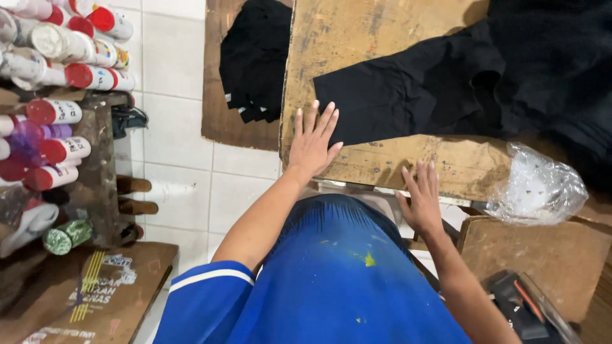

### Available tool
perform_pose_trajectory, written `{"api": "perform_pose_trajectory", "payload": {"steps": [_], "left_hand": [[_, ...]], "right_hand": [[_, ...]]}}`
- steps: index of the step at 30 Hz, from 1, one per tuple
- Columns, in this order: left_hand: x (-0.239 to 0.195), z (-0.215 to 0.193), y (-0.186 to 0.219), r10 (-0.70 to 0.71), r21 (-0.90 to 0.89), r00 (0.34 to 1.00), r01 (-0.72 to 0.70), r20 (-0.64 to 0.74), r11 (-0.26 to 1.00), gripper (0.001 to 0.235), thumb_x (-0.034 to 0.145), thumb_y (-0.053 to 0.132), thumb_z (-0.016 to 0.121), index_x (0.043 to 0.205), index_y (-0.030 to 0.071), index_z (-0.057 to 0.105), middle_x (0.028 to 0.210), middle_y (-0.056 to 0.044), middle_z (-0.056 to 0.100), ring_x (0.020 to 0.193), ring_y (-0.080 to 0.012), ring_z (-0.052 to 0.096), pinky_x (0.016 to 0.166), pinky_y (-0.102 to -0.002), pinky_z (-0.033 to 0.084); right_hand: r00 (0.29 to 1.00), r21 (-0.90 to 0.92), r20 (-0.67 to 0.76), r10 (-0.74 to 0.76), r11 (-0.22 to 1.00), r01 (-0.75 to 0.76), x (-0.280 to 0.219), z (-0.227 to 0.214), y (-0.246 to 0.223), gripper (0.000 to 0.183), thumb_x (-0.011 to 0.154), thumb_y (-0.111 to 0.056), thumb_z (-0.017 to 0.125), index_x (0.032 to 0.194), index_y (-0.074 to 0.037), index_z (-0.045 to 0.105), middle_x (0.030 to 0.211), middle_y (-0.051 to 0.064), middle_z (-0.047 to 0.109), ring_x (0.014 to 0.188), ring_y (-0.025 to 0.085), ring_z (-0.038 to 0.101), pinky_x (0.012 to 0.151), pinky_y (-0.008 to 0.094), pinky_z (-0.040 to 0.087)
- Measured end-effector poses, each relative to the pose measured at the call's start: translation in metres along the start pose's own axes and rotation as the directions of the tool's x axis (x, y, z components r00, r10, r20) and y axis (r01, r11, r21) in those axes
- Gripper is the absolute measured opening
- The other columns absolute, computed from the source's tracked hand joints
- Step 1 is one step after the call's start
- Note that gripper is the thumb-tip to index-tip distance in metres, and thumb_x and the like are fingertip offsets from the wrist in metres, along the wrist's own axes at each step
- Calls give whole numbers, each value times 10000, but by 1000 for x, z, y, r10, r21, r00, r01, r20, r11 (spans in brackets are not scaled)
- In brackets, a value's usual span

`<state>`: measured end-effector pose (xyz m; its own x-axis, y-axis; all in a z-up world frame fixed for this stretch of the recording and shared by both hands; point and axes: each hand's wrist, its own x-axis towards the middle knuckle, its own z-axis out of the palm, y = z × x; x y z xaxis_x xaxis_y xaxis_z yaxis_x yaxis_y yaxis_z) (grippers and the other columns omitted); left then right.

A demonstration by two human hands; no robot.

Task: The person irons a black t-shirt on a wooden table, smoothing the fabric and applying heat with an iron. They then place a small rectangular sticker on the shirt and iron over it to adhere it.

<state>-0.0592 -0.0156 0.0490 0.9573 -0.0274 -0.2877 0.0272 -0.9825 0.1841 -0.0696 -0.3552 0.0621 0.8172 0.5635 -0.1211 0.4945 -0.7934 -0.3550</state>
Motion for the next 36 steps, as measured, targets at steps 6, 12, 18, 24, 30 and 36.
{"api": "perform_pose_trajectory", "payload": {"steps": [6, 12, 18, 24, 30, 36], "left_hand": [[-1, -18, 8, -13, -16, 998, 14, 59, 1000, 867, 1006, 592, 459, 1660, 131, 125, 1731, -70, -25, 1571, -384, -77, 1270, -603, -65], [40, -20, 55, 67, -43, 998, -68, -14, 997, 956, 1004, 672, 475, 1637, 29, 158, 1716, -166, 28, 1583, -360, -36, 1309, -505, -12], [47, -5, 56, 71, -49, 996, -74, -60, 996, 940, 970, 722, 469, 1658, 174, 136, 1712, -178, 2, 1574, -412, -48, 1298, -566, -6], [45, -25, 59, 29, 11, 999, -29, 25, 1000, 826, 991, 729, 307, 1654, 299, 67, 1702, -152, -56, 1564, -397, -57, 1261, -572, -21], [25, -13, 57, 298, 144, 953, -288, -51, 947, 884, 981, 693, 348, 1655, 166, 127, 1705, -140, -22, 1555, -437, -33, 1237, -647, 16], [-84, 37, 56, 616, -246, 688, -719, -383, 650, 416, 971, 239, 662, 1330, 35, 612, 1394, -184, 562, 1327, -350, 504, 1113, -495, 442]], "right_hand": [[962, 57, -102, 252, 967, -248, -81, 31, -7, 514, 933, -221, 679, 1438, -163, 605, 1600, 160, 427, 1478, 463, 341, 1204, 555, 312], [940, 113, -84, 332, 940, -322, -106, 44, -19, 482, 923, -240, 683, 1398, -190, 620, 1568, 130, 444, 1474, 461, 351, 1208, 560, 331], [882, 109, -83, 463, 884, -454, -145, 39, 5, 474, 923, -320, 685, 1386, -226, 633, 1543, 109, 464, 1470, 423, 381, 1215, 531, 349], [698, 224, 147, 700, 664, -713, -197, 30, -12, 439, 994, -332, 558, 1393, -159, 619, 1573, 208, 424, 1449, 383, 367, 1161, 577, 299], [634, 349, 285, 719, 538, -767, -227, 62, 2, 591, 918, -471, 598, 1362, -84, 650, 1527, 232, 456, 1412, 381, 455, 1064, 504, 474], [725, 375, 295, 623, 622, -687, -181, 22, 6, 542, 985, -375, 526, 1426, -59, 548, 1528, 185, 497, 1412, 321, 448, 1152, 512, 397]]}}
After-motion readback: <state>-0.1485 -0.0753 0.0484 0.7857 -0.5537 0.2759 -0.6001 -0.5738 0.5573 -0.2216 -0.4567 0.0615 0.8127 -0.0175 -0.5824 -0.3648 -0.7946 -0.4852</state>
